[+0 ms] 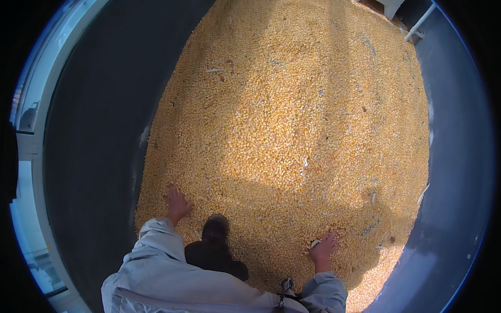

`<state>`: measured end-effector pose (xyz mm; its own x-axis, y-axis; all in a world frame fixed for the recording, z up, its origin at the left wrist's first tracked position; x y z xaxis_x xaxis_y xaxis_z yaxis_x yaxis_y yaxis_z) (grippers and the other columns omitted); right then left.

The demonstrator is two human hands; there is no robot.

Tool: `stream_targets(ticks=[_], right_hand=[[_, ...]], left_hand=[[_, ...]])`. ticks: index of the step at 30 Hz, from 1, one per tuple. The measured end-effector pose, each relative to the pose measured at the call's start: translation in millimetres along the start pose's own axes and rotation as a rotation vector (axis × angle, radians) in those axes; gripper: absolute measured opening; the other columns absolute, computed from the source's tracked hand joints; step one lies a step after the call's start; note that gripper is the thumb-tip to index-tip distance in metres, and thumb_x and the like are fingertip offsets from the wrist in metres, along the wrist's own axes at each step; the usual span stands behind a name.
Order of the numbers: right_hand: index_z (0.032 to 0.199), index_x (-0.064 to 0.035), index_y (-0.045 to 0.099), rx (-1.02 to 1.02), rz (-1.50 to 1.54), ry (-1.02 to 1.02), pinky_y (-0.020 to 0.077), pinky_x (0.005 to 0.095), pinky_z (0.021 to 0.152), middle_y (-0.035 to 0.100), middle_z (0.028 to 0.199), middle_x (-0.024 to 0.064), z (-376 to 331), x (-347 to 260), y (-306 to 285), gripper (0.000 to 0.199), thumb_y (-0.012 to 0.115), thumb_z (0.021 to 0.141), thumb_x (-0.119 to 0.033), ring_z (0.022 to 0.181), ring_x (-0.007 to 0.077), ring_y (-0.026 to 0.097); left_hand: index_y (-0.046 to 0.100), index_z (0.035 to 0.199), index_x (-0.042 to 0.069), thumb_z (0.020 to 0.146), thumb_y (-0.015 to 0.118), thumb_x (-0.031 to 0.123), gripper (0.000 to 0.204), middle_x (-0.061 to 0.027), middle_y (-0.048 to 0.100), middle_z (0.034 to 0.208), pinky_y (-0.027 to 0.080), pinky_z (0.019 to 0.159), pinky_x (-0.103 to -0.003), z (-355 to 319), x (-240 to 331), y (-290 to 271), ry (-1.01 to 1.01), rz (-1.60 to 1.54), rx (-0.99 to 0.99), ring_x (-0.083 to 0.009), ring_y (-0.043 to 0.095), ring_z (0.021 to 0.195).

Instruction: The person spreads corn kernels on a concrete surface outdoors, then moves indoors to spread kernels on a red mat inside a sunroom. The person uses both hands to distribute the kernels evenly across the surfaces.

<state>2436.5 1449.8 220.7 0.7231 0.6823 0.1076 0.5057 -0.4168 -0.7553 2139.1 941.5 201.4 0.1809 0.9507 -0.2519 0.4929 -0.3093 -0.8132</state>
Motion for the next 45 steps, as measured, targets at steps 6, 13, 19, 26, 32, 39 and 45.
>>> stream_targets(ticks=[6, 13, 19, 26, 32, 39, 45], right_hand=[[0.111, 0.002, 0.055, -0.04, 0.01, -0.246, 0.0118, 0.0597, 0.105, 0.044, 0.126, 0.0258, 65, -195, -46, 0.061, 0.069, 0.065, -0.036, 0.123, 0.0426, 0.032], [0.098, -0.0126, 0.069, -0.296, -0.116, -0.059, 0.0221, 0.0533, 0.097, 0.053, 0.121, 0.0147, 151, -270, -88, 0.039, 0.058, 0.067, -0.035, 0.116, 0.0324, 0.04], [0.084, -0.0185, 0.073, -0.273, -0.229, -0.1, 0.0262, 0.0546, 0.089, 0.064, 0.104, 0.0042, 162, -248, -69, 0.034, 0.05, 0.072, -0.041, 0.108, 0.0284, 0.044], [0.118, -0.0216, 0.062, -0.436, -0.135, -0.112, 0.0103, 0.0653, 0.104, 0.046, 0.136, 0.0102, 142, -278, -100, 0.049, 0.055, 0.076, -0.046, 0.131, 0.0345, 0.03], [0.117, -0.0228, 0.063, -0.449, -0.101, -0.068, 0.0137, 0.0633, 0.104, 0.043, 0.139, 0.0086, 141, -279, -107, 0.048, 0.055, 0.077, -0.048, 0.13, 0.0342, 0.032], [0.114, -0.0229, 0.064, -0.486, -0.168, -0.083, 0.0161, 0.0598, 0.105, 0.045, 0.137, 0.0093, 144, -270, -91, 0.046, 0.057, 0.075, -0.046, 0.132, 0.0319, 0.032], [0.111, -0.0199, 0.067, -0.519, -0.085, -0.096, 0.022, 0.0544, 0.106, 0.046, 0.134, 0.0174, 146, -266, -91, 0.051, 0.061, 0.071, -0.052, 0.127, 0.0369, 0.037]], left_hand=[[0.058, 0.113, -0.001, 0.075, 0.066, 0.016, 0.042, -0.0139, 0.056, 0.119, 0.039, 0.096, -0.041, 119, 86, 4, 0.566, 0.13, -0.296, -0.0312, 0.051, 0.108], [0.063, 0.103, 0.009, 0.074, 0.064, 0.03, 0.035, -0.0159, 0.065, 0.095, 0.04, 0.091, -0.046, 186, 293, -228, 0.855, -0.333, -0.062, -0.0322, 0.057, 0.102], [0.028, 0.14, 0.003, 0.086, 0.055, 0.032, 0.067, -0.0248, 0.02, 0.144, 0.015, 0.103, -0.062, 234, 88, -209, 0.377, -0.452, 0.708, -0.0451, 0.02, 0.132], [0.046, 0.125, -0.007, 0.087, 0.054, 0.036, 0.058, -0.0272, 0.032, 0.139, 0.025, 0.104, -0.047, 346, 149, -203, -0.16, -0.642, 0.452, -0.0387, 0.03, 0.129], [0.038, 0.138, 0.018, 0.091, 0.037, 0.048, 0.056, -0.0162, 0.034, 0.143, 0.016, 0.108, -0.055, 234, 402, -276, 0.704, -0.141, 0.377, -0.0307, 0.034, 0.129], [0.047, 0.13, 0.017, 0.081, 0.056, 0.044, 0.057, -0.0153, 0.037, 0.139, 0.021, 0.102, -0.061, 185, 381, -265, 1.036, -0.495, 0.347, -0.0337, 0.031, 0.13], [0.049, 0.127, 0.019, 0.079, 0.058, 0.04, 0.053, -0.0111, 0.04, 0.137, 0.028, 0.094, -0.062, 193, 368, -257, 0.959, -0.488, 0.402, -0.0322, 0.036, 0.126]])
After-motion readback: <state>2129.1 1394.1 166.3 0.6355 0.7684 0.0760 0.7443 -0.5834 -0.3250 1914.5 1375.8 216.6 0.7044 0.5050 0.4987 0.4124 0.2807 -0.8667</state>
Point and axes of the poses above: each hand's wrist, its own z-axis towards the middle knuckle, its own y-axis out of the palm, x = y × z, the point moved 2 cm from there along z, towards the middle knuckle
